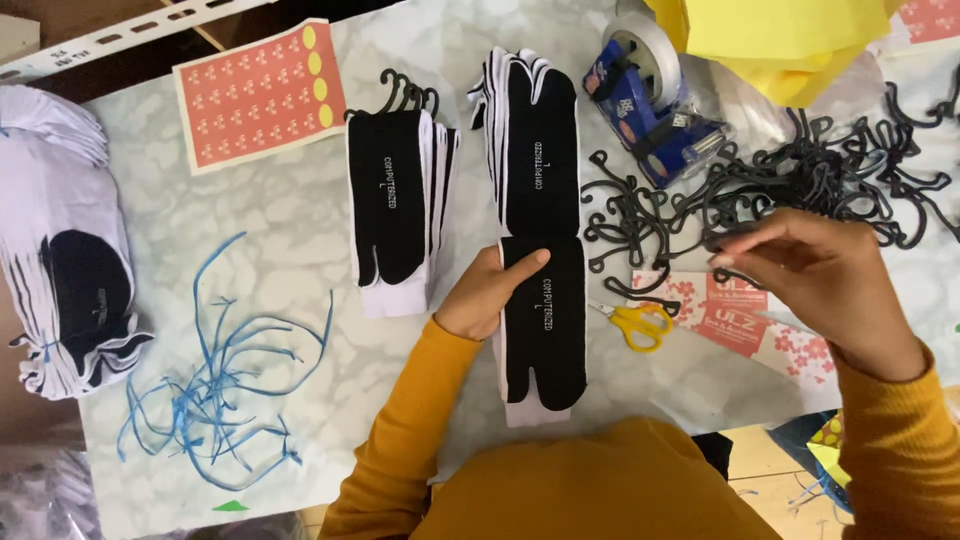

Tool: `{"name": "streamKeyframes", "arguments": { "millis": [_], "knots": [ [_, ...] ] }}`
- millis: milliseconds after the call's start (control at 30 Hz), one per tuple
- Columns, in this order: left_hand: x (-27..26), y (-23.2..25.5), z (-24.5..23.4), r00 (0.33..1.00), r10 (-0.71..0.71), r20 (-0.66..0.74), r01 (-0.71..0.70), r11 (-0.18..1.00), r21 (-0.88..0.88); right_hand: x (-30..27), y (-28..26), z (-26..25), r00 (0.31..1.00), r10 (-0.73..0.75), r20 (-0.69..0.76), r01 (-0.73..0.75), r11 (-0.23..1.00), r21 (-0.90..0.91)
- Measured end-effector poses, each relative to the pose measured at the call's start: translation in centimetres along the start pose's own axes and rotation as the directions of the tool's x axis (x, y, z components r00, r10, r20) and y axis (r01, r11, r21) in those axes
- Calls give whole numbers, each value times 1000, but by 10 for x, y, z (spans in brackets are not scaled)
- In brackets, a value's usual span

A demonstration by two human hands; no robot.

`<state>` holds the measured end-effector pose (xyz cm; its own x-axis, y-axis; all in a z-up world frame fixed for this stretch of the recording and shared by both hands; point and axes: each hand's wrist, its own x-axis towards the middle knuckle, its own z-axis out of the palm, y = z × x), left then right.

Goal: Packaging socks by attaching hangers, applying stickers, and wrapping them with paper bands

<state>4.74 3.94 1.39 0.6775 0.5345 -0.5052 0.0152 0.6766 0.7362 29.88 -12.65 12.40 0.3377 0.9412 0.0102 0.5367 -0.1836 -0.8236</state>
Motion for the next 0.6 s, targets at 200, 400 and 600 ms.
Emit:
{"name": "streamKeyframes", "arguments": {
  "millis": [200, 400, 600],
  "knots": [
    [-24, 0, -2, 997, 71, -14, -71, 997, 31, 57, -26, 63, 984, -157, 82, 135, 965, 224],
    [-39, -28, -17, 939, 259, -227, -199, 945, 258, 112, -27, 150, 925, -299, 236, 182, 891, 416],
    [-24, -52, -42, 946, 236, -221, -179, 951, 250, 123, -33, 101, 784, -348, 515, 365, 928, 72]
  ]
}}
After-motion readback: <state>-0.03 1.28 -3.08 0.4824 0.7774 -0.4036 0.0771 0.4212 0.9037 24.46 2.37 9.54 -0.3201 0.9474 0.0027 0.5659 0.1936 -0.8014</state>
